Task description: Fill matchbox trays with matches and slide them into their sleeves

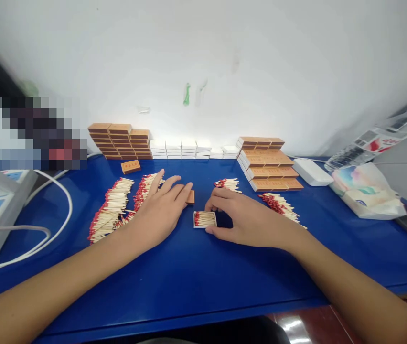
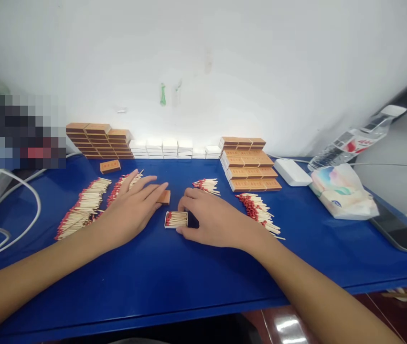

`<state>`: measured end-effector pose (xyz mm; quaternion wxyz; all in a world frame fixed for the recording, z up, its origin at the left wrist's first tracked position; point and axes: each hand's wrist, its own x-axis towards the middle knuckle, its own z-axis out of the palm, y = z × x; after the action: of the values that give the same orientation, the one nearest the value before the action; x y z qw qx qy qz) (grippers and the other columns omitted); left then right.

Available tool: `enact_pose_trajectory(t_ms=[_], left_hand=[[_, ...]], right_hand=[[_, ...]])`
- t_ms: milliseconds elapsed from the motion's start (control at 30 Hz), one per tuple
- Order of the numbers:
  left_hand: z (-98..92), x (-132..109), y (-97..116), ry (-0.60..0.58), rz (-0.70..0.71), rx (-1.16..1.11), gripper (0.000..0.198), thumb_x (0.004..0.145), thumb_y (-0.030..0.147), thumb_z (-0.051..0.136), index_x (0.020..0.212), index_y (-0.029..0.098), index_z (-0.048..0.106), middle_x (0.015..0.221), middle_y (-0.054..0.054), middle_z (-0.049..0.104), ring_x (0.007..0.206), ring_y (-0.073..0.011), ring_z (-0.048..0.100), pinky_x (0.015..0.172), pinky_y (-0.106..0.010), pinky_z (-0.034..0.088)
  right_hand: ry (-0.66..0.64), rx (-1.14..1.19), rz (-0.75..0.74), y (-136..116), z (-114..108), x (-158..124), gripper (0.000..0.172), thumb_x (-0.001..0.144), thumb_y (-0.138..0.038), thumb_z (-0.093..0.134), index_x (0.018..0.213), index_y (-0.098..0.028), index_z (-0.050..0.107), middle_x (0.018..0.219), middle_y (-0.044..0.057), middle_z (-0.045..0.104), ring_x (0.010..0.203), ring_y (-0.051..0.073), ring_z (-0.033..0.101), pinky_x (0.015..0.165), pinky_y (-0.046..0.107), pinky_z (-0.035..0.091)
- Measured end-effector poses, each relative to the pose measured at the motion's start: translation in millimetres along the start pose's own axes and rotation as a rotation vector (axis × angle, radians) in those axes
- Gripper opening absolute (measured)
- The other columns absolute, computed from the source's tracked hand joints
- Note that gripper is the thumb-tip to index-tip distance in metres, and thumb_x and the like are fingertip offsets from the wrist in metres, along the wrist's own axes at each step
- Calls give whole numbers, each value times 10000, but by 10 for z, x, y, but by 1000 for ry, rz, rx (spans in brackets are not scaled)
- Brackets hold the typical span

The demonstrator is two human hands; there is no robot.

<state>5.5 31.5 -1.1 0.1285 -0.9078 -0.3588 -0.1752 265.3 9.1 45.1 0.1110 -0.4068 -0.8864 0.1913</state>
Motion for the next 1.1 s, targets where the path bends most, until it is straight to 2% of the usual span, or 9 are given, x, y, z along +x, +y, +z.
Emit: enact_pose_trajectory(t_ms=[100, 200, 300, 400, 500, 667, 967, 1100], left_hand=[[-39, 31, -54, 16, -26, -17, 431, 1109, 269, 511, 1503, 129, 614, 1269, -166, 759, 1317, -345, 641, 1311, -703, 309], [-105, 19, -113, 47, -21, -76, 497, 1119, 419, 532, 1487, 96, 622, 1229, -180, 753, 1225, -337, 678, 1253, -645, 422], [-147, -33, -160, 83, -14, -117, 548, 1133, 500, 481, 1473, 96, 625, 1256, -178, 762, 1182, -327, 714, 1101, -544, 577], [-147, -85, -173, 123, -16, -166, 567, 1129, 552, 474, 1478, 128, 617, 1306, -164, 765, 1156, -301, 752, 962, -449, 646], [-130, -116, -151, 171, 2, -221, 540, 1118, 534, 530, 1498, 157, 598, 1304, -138, 777, 1143, -270, 774, 955, -395, 651], [-134, -156, -107, 225, 26, -229, 544, 1119, 482, 563, 1572, 184, 528, 1264, -116, 791, 1106, -244, 792, 976, -371, 648], [-179, -197, -82, 182, -12, -267, 573, 1118, 460, 578, 1636, 246, 456, 1341, -82, 772, 1165, -228, 782, 1017, -358, 632], [-210, -190, -95, 157, -5, -251, 546, 1125, 482, 558, 1615, 254, 479, 1285, -66, 796, 1082, -232, 799, 951, -361, 641]], right_hand=[[24, 13, 5, 62, -64, 15, 152, 924, -295, 765, 1051, -227, 714, 1010, 39, 719, 856, 214, 665, 758, 351, 495], [94, 6, 39, 174, -120, 41, 158, 910, -296, 765, 1045, -228, 716, 942, 24, 733, 820, 210, 667, 733, 345, 481], [188, 9, 57, 275, -132, 70, 179, 911, -304, 764, 1062, -221, 716, 983, 33, 752, 814, 200, 675, 732, 338, 484], [245, 32, 37, 280, -103, 87, 190, 915, -320, 774, 1066, -219, 719, 971, 27, 754, 791, 185, 670, 710, 322, 479], [282, 53, 2, 193, -62, 85, 205, 920, -323, 787, 1079, -216, 714, 985, 30, 754, 804, 180, 671, 707, 310, 477], [332, 31, -36, 75, -36, 60, 226, 958, -354, 780, 1119, -212, 708, 1025, 42, 763, 838, 187, 689, 732, 317, 490], [285, 80, -121, 96, -77, 23, 259, 963, -323, 803, 1189, -222, 726, 1023, 34, 757, 798, 172, 703, 762, 319, 535], [263, 124, -114, 117, -90, 16, 259, 955, -326, 817, 1185, -233, 744, 1006, 29, 763, 781, 167, 709, 768, 323, 556]])
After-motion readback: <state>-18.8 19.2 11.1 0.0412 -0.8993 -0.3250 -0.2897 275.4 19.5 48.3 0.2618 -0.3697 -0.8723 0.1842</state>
